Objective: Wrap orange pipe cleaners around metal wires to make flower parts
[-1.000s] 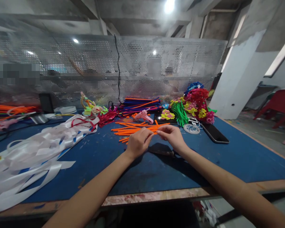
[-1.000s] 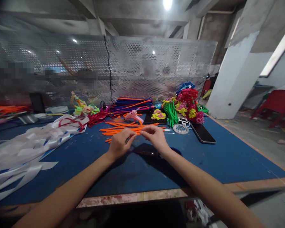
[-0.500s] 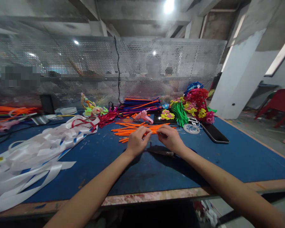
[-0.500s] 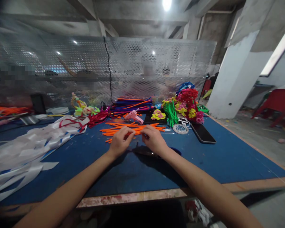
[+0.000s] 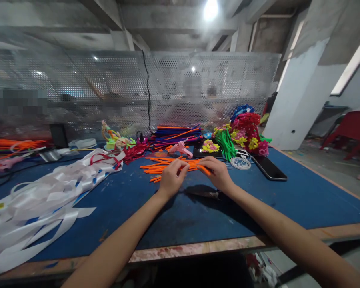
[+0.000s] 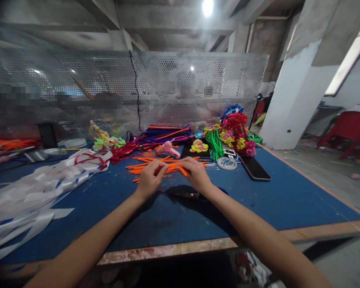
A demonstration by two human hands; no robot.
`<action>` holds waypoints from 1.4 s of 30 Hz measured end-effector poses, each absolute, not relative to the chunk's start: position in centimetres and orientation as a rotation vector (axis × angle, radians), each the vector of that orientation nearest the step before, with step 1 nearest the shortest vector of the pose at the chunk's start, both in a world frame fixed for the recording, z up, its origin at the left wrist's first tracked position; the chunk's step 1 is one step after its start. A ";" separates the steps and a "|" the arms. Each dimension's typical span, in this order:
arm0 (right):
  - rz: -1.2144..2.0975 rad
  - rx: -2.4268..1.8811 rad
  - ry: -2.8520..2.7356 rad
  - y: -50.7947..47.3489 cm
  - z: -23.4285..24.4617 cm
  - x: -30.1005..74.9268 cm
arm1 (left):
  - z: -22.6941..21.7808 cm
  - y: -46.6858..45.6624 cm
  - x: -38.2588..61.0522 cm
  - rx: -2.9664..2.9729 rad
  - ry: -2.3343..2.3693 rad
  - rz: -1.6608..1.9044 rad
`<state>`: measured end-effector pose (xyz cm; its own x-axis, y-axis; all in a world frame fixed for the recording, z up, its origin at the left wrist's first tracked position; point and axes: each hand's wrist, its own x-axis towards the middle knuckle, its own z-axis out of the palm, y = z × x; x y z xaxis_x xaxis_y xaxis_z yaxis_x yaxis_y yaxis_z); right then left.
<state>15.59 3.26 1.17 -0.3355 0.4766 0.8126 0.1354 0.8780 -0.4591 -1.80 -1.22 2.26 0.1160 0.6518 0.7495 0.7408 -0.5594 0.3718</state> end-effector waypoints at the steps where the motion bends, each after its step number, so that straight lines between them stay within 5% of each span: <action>1: 0.496 -0.494 -1.866 3.2 1.3 15.5 | 2.3 -1.2 -1.8 -2.266 -1.428 -1.448; 5: 1.008 -0.686 -1.666 3.4 1.1 14.8 | 2.2 -1.0 -2.0 -2.268 -1.375 -1.384; 9: 1.115 -0.743 -1.606 3.6 0.7 14.6 | 1.9 -1.1 -2.5 -2.326 -1.264 -1.162; 18: 0.899 -0.739 -1.655 2.7 1.0 14.8 | 1.6 -1.5 -1.9 -2.380 -1.254 -1.004; 27: 0.303 -0.660 -2.042 1.4 1.8 14.8 | 1.8 -1.7 -1.6 -2.268 -1.353 -0.960; 36: 0.349 -0.553 -2.055 2.4 0.9 14.9 | 1.9 -1.6 -1.7 -2.321 -1.363 -1.030; 42: 0.739 -0.545 -1.863 2.4 1.5 14.9 | 2.2 -1.6 -1.8 -2.303 -1.365 -1.138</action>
<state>14.90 2.36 1.48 -0.3824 0.6607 0.6459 0.0379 0.7097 -0.7035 -1.81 -1.55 2.18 0.2637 0.6427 0.7193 0.8234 -0.5385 0.1793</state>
